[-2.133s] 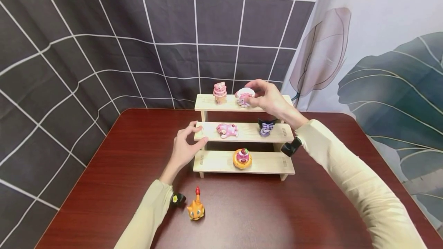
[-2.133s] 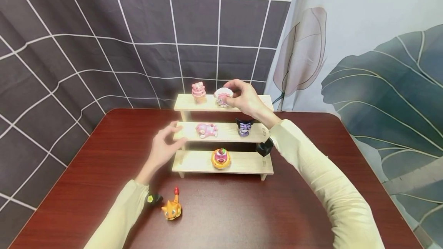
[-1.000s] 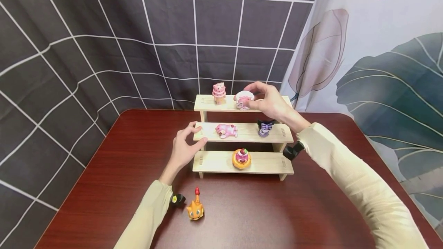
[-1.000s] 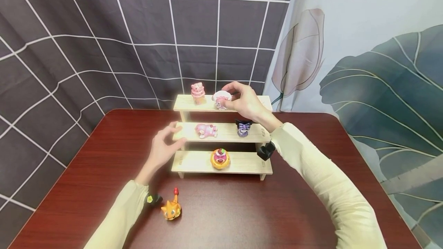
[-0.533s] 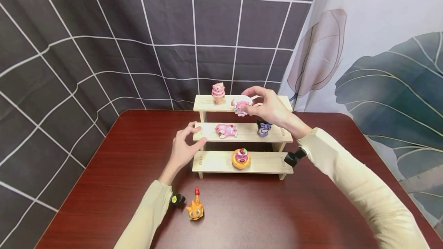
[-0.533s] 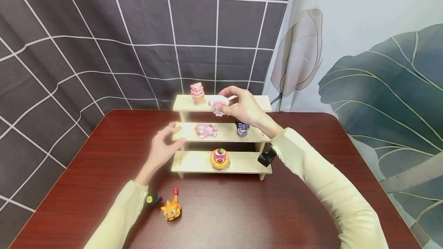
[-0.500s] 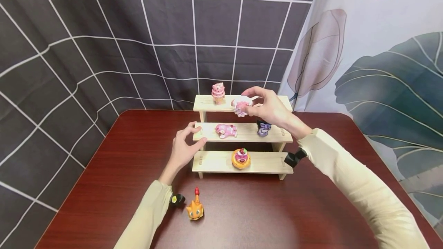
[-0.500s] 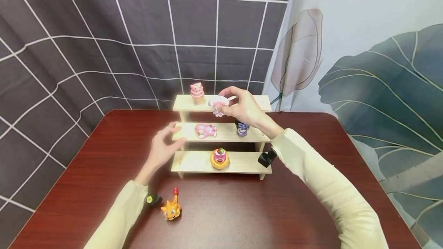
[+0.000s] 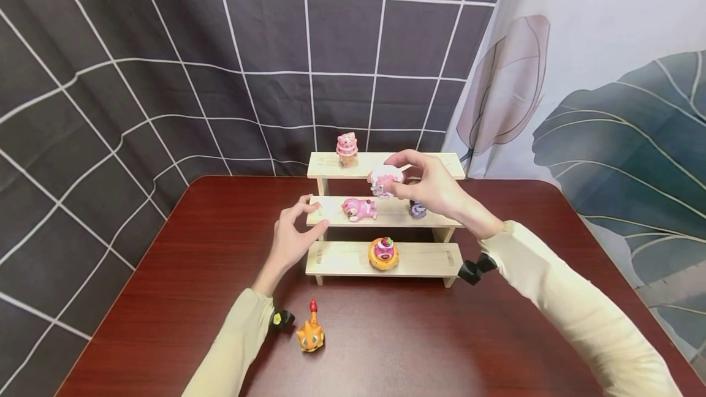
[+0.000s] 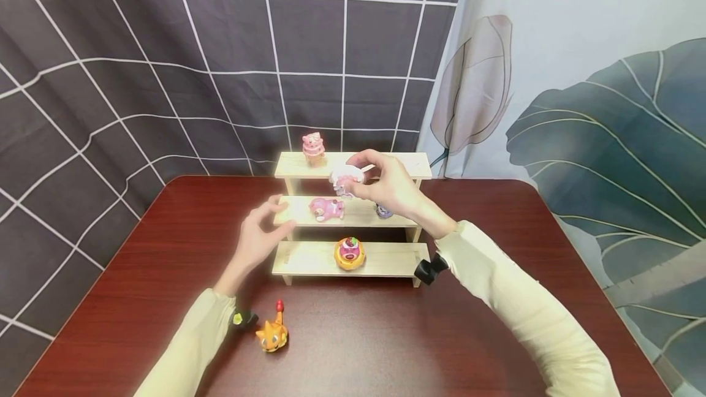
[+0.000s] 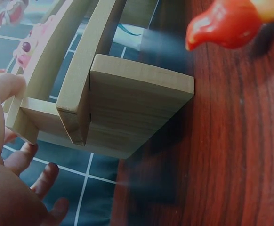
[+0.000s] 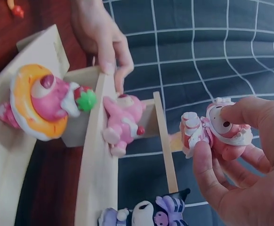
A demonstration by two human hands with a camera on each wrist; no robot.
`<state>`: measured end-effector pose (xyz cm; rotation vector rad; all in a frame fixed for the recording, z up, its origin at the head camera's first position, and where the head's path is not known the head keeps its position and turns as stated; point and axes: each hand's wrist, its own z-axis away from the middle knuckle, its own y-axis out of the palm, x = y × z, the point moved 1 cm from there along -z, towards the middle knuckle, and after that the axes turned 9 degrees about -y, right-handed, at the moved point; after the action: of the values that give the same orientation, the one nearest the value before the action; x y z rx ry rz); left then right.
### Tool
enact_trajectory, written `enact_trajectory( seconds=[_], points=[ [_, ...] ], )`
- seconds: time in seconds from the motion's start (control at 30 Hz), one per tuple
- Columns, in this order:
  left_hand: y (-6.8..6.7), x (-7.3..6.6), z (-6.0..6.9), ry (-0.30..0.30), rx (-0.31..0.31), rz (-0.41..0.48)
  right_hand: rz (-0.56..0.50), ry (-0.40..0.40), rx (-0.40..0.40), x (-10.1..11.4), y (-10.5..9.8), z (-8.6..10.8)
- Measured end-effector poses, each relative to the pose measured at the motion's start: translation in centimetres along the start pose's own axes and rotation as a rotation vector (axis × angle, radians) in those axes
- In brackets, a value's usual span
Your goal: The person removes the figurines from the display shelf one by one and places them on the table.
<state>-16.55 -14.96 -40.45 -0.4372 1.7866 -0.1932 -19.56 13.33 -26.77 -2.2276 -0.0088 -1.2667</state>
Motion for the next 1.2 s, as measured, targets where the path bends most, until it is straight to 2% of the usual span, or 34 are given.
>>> enact_trajectory(
  seconds=[0.17, 0.43, 0.87, 1.03, 1.13, 1.2],
  points=[
    [0.0, 0.1, -0.1, 0.009, 0.0, 0.008, -0.002, 0.001, 0.014, 0.4, 0.5, 1.2],
    [-0.1, -0.2, 0.0, 0.004, 0.004, 0.007, 0.002, -0.049, 0.019, 0.7, 1.6, 3.2],
    [-0.1, -0.2, 0.1, -0.003, 0.004, -0.013, -0.077, -0.035, 0.037, 0.4, 3.3, 6.0],
    [-0.1, -0.2, 0.2, -0.011, -0.001, -0.038, -0.069, -0.062, 0.045, 0.2, 4.3, 7.3],
    [-0.1, -0.3, 0.2, -0.01, -0.008, -0.069, -0.107, -0.068, 0.047, 0.3, 5.1, 8.1],
    [0.0, -0.4, 0.3, 0.011, -0.017, -0.103, -0.133, -0.069, 0.047, 0.3, 5.6, 8.7]
  ],
)
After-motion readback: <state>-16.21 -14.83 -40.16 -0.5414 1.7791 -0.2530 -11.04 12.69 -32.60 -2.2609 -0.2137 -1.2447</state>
